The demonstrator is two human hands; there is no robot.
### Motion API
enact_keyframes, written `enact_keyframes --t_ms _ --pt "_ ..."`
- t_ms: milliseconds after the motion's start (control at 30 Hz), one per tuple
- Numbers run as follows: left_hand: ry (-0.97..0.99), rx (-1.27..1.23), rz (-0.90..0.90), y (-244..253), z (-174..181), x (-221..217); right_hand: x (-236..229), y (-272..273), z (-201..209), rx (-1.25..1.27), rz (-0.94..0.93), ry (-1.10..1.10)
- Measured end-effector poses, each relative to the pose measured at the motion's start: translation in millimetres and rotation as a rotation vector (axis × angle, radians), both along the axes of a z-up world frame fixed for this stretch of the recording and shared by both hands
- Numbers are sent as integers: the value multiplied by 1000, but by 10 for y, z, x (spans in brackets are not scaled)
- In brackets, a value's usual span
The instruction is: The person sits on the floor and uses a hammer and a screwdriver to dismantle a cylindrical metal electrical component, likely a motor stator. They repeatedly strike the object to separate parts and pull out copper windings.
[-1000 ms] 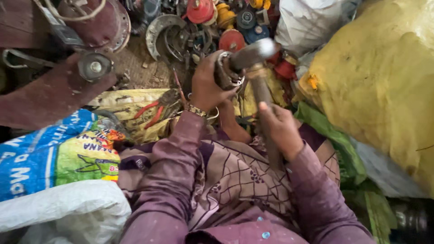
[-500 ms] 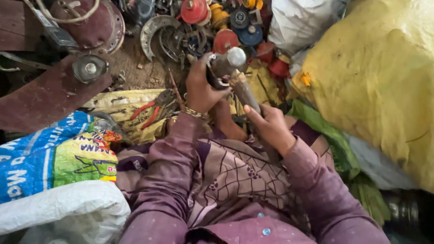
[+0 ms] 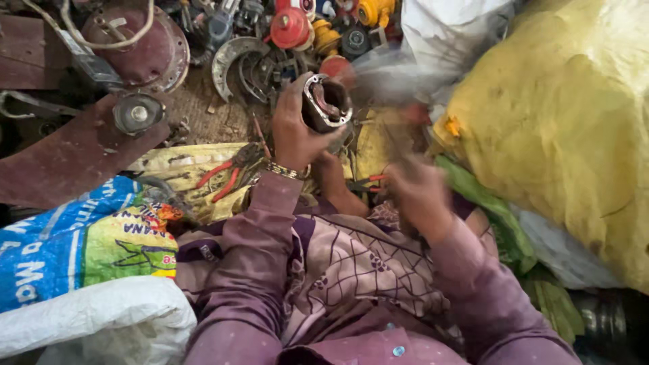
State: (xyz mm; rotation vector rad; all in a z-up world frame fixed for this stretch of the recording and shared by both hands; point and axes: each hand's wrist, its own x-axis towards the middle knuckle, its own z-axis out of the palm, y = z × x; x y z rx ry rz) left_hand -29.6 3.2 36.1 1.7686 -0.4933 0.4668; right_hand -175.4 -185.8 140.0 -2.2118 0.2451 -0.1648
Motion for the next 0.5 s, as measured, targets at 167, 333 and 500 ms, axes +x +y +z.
enact_keyframes --t_ms 167,333,500 --pt "169 -3 -88 -38 17 -65 17 -14 -161 197 -139 474" --pt "-108 158 46 18 -137 134 -366 -352 401 381 -168 -161" --pt "-108 148 69 70 -242 103 -340 -219 249 472 -56 -402"
